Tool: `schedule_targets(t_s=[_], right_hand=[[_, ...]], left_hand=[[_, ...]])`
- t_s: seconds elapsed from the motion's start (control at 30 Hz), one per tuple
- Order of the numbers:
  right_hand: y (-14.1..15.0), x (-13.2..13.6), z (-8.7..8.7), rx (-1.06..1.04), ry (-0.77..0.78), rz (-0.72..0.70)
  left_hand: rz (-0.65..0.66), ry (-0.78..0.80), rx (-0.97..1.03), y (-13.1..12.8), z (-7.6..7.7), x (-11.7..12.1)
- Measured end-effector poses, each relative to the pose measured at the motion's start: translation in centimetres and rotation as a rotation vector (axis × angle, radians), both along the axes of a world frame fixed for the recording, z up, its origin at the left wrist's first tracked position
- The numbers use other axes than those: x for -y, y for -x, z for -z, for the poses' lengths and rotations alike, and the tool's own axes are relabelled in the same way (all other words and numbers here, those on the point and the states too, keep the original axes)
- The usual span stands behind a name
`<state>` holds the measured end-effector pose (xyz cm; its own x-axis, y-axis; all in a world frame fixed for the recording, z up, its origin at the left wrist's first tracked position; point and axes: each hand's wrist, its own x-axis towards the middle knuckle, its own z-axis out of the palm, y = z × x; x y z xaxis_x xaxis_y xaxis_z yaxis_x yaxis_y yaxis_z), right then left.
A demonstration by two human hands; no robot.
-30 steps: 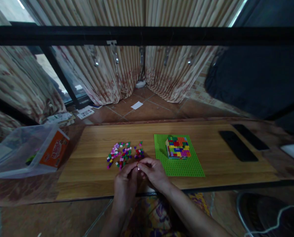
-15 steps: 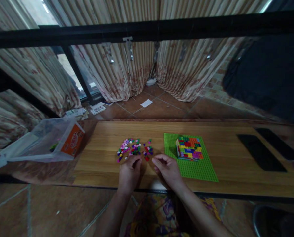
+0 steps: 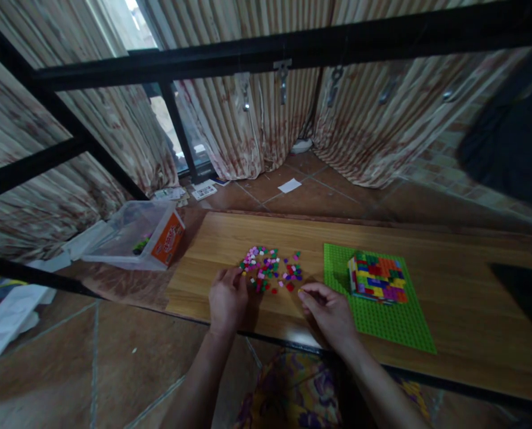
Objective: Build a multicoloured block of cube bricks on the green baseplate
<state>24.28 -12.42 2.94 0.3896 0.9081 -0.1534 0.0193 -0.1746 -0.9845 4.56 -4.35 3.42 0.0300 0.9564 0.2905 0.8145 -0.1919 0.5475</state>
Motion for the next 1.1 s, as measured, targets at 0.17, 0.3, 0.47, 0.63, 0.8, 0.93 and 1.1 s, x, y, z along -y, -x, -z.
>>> schedule_targets(t_s=[0.17, 0.3, 0.47, 0.63, 0.8, 0.93, 1.1], right_hand=[[0.1, 0.0, -0.4, -0.101, 0.006, 0.049], [-0.1, 0.3, -1.2, -0.385, 0.038, 0.101], [-0.1, 1.0, -2.7, -0.682, 0.036, 0.118], [-0.1, 2.2, -3.6, -0.76, -0.055, 0.149], [-0.9, 3.6, -3.9, -0.774, -0.119, 0.214], [-1.9, 4.9, -3.6, -0.787, -0.117, 0.224], [-4.2, 6.3, -3.2, -0.678, -0.136, 0.253]], left_hand=[[0.014, 0.024, -0.095, -0.2, 0.0, -0.6], [0.029, 0.013, 0.007, -1.1, -0.5, 0.3], [0.196, 0.102, 0.412, -4.7, -2.1, 4.0], [0.379, 0.317, 0.69, -8.6, -3.2, 7.0], [0.457, 0.349, 0.684, -10.5, -4.1, 7.4], [0.529, 0.297, 0.563, -11.7, -4.8, 7.8], [0.644, 0.295, 0.462, -13.3, -4.9, 8.2]])
